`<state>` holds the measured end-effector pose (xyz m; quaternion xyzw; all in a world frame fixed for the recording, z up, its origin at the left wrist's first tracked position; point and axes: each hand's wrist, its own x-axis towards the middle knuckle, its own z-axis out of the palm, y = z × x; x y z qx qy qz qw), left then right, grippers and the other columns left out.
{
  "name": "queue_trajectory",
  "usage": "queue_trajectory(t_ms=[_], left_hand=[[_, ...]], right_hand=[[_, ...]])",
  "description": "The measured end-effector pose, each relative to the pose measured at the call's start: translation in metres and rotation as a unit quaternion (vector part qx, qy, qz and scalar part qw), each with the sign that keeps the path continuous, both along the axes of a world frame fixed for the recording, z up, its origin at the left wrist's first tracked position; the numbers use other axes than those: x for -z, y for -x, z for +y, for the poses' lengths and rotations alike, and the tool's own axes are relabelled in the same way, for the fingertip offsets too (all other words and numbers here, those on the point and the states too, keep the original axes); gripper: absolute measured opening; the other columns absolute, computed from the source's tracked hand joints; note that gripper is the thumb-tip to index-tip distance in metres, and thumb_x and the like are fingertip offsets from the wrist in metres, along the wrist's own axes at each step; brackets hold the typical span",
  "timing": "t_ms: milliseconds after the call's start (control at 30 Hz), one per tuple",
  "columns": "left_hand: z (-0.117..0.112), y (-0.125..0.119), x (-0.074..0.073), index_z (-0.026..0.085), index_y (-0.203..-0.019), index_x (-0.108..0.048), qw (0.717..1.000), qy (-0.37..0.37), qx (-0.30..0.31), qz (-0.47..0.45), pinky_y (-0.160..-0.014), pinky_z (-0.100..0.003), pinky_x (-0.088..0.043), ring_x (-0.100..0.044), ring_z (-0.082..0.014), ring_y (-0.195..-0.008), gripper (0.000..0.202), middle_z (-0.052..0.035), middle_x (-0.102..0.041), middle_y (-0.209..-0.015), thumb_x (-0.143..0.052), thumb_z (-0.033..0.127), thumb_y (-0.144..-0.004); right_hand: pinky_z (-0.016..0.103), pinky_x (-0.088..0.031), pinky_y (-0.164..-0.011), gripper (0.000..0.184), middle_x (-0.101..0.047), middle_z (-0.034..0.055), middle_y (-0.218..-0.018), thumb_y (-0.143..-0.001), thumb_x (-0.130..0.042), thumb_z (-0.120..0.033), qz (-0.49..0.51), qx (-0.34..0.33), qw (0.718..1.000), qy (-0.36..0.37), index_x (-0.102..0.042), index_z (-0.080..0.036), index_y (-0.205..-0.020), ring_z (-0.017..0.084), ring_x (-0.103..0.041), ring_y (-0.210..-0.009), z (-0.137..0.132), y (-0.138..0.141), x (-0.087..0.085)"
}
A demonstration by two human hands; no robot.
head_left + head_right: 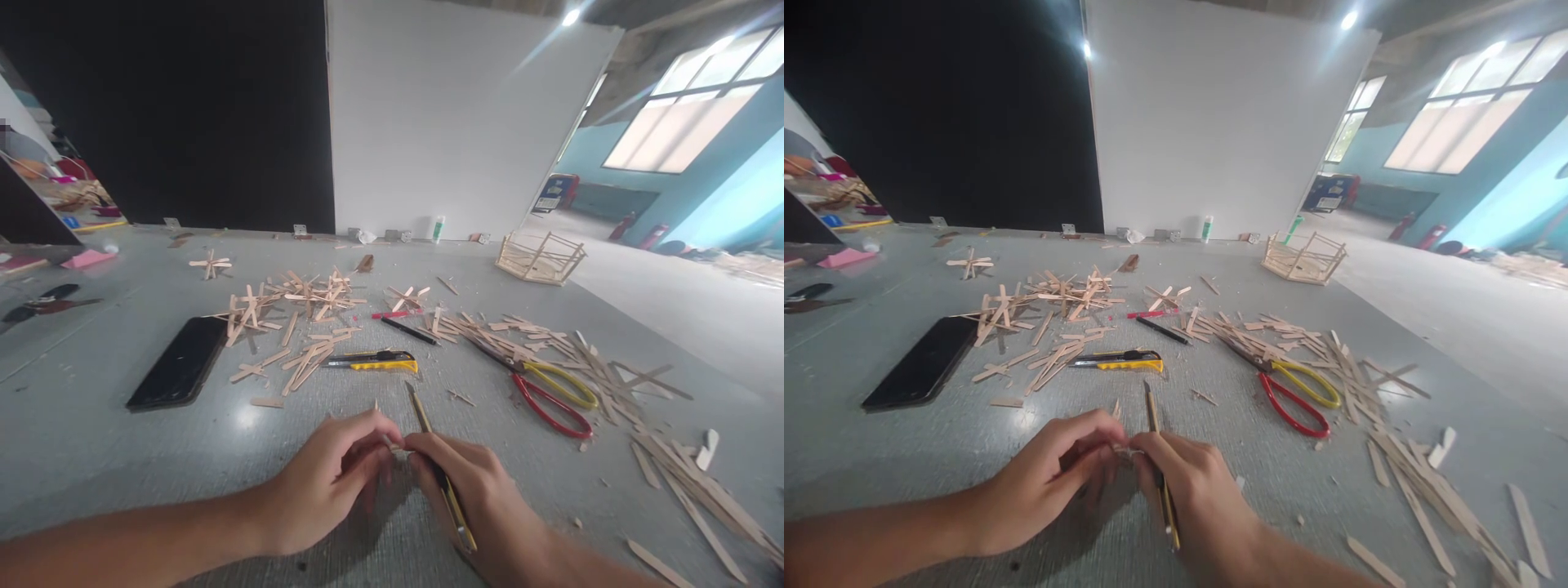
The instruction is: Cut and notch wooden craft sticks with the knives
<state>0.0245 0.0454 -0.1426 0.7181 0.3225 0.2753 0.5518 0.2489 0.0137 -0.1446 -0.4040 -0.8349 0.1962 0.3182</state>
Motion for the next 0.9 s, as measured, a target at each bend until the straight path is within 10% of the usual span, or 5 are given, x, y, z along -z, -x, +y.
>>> queue_trajectory(t_ms=[900], left_hand=[[0.0029, -0.0015, 0.0038, 0.022, -0.110, -0.048, 0.997, 0.083, -0.010, -0.004, -0.046, -0.018, -0.039, -0.052, -0.0073, -0.048, 0.022, 0.0030, -0.062, -0.077, -0.046, 0.044, -0.109]], right_hand=[[0.028, -0.048, -0.067, 0.024, -0.069, 0.0036, -0.084, -0.108, -0.040, -0.019, -0.020, 0.000, 0.999, 0.039, -0.064, -0.019, -0.105, 0.014, -0.066, -0.072, 0.0009, 0.0014, 0.0004]])
